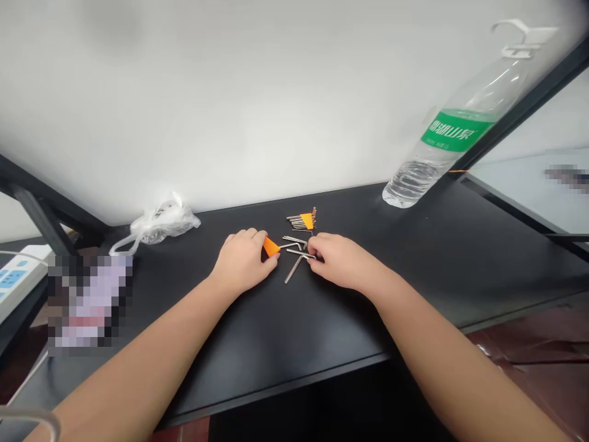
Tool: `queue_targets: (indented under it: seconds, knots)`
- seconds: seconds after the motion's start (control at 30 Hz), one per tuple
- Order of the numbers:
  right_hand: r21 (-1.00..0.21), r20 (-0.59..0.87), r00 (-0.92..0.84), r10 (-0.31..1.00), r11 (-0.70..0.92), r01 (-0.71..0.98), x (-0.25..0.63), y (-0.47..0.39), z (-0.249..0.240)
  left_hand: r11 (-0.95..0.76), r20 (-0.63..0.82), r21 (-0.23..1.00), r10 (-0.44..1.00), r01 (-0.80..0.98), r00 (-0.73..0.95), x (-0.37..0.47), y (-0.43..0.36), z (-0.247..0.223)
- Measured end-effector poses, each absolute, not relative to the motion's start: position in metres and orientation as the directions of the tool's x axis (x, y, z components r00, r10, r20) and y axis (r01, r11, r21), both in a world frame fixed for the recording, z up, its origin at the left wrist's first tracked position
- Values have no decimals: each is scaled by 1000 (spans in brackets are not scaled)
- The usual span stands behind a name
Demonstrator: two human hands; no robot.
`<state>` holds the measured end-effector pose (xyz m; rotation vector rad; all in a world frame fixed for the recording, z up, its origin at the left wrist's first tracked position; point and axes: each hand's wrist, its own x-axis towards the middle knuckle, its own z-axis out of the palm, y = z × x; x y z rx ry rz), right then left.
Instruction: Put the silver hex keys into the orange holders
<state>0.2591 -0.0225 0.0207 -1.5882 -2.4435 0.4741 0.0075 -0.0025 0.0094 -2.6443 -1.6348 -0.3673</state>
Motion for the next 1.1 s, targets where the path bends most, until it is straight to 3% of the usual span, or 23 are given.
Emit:
queue_targets:
  seconds: [0.5,0.83,1.1]
  knots:
    - [-415,93,-671,735,642,645,253,-40,25,-458,212,139,880,878,426,7,-1,5]
    - [-416,70,-702,709,660,625,255,-41,25,-377,226,296,920,878,319,4,3,7]
    - [-433,29,-702,711,642,632,253,-43,28,-379,227,317,920,870,318,3,4,5]
